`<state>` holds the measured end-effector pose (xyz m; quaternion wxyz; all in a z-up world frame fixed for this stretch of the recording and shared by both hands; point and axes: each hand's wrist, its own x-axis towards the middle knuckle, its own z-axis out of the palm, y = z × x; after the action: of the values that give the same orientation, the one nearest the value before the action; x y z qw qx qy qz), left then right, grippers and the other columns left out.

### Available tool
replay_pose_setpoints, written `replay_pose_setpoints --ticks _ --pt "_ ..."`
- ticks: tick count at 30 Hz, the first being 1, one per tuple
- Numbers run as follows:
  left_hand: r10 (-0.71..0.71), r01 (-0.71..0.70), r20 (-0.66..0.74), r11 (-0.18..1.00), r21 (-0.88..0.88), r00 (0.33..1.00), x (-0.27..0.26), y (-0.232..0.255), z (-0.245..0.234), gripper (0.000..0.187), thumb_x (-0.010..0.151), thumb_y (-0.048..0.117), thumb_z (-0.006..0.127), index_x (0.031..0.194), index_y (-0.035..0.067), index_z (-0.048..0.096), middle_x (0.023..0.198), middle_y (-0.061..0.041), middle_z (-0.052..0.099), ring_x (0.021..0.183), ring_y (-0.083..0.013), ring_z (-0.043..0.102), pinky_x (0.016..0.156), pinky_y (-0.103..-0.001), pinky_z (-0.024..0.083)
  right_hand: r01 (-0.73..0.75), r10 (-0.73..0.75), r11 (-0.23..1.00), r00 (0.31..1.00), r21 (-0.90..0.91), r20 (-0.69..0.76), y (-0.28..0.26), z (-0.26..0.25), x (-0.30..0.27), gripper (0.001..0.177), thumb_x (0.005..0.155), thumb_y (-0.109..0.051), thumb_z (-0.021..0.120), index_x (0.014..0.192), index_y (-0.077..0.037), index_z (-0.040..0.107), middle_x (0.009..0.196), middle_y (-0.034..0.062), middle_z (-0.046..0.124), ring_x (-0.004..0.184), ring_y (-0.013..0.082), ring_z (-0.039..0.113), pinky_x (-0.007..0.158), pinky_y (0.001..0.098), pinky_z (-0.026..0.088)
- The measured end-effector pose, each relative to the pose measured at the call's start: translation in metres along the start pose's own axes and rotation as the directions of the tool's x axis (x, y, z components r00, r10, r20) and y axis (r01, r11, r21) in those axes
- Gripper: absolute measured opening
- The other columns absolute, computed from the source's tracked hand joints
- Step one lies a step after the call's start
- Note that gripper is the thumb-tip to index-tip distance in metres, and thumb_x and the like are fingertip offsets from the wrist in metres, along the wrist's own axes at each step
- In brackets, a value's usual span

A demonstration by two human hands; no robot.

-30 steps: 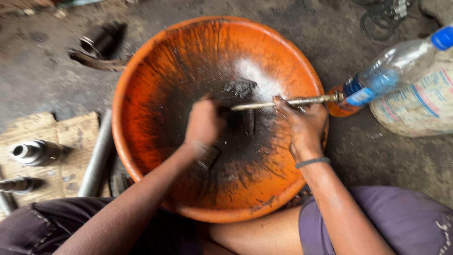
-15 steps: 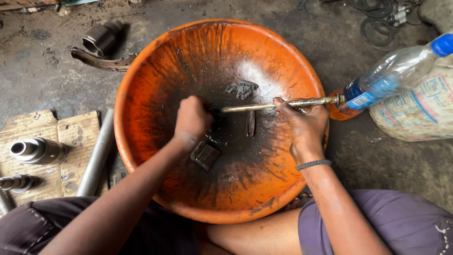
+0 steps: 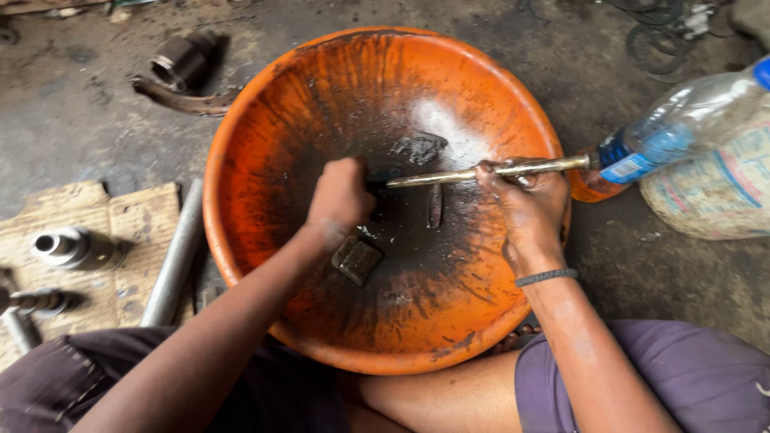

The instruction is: The person cleans various metal components and a long rod by dipping them into a basin of dark liquid, wiping them with their hands, and setting them aside.

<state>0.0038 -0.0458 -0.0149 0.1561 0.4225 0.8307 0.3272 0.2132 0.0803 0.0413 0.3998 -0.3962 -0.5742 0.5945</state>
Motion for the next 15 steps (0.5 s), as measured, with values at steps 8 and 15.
replay_pose_setpoints --ticks 8,15 --pt "0.458 -0.475 -0.133 0.869 -0.141 0.879 -0.012 0.031 0.023 0.046 0.067 -0.008 0.062 0.113 -0.006 0.061 0.116 -0.033 0.066 0.105 -0.0500 0.064 0.091 -0.049 0.055 -0.078 0.056 0.976 0.992 0.204 0.109 0.007 -0.005 0.002 0.022 0.084 0.014 0.069 0.100 0.000 0.065 0.102 0.0133 0.073 0.094 0.0172 0.071 0.083 0.0269 0.058" --pt "0.075 -0.076 0.016 0.996 0.038 0.997 -0.008 0.016 0.002 0.030 0.070 -0.003 0.069 0.100 -0.003 0.062 0.106 -0.030 0.066 0.102 -0.0480 0.065 0.091 -0.050 0.054 -0.153 0.088 0.931 0.975 0.331 0.205 0.001 -0.003 0.005 0.023 0.084 0.013 0.069 0.096 -0.005 0.060 0.108 0.0157 0.072 0.098 0.0179 0.072 0.083 0.0264 0.059"
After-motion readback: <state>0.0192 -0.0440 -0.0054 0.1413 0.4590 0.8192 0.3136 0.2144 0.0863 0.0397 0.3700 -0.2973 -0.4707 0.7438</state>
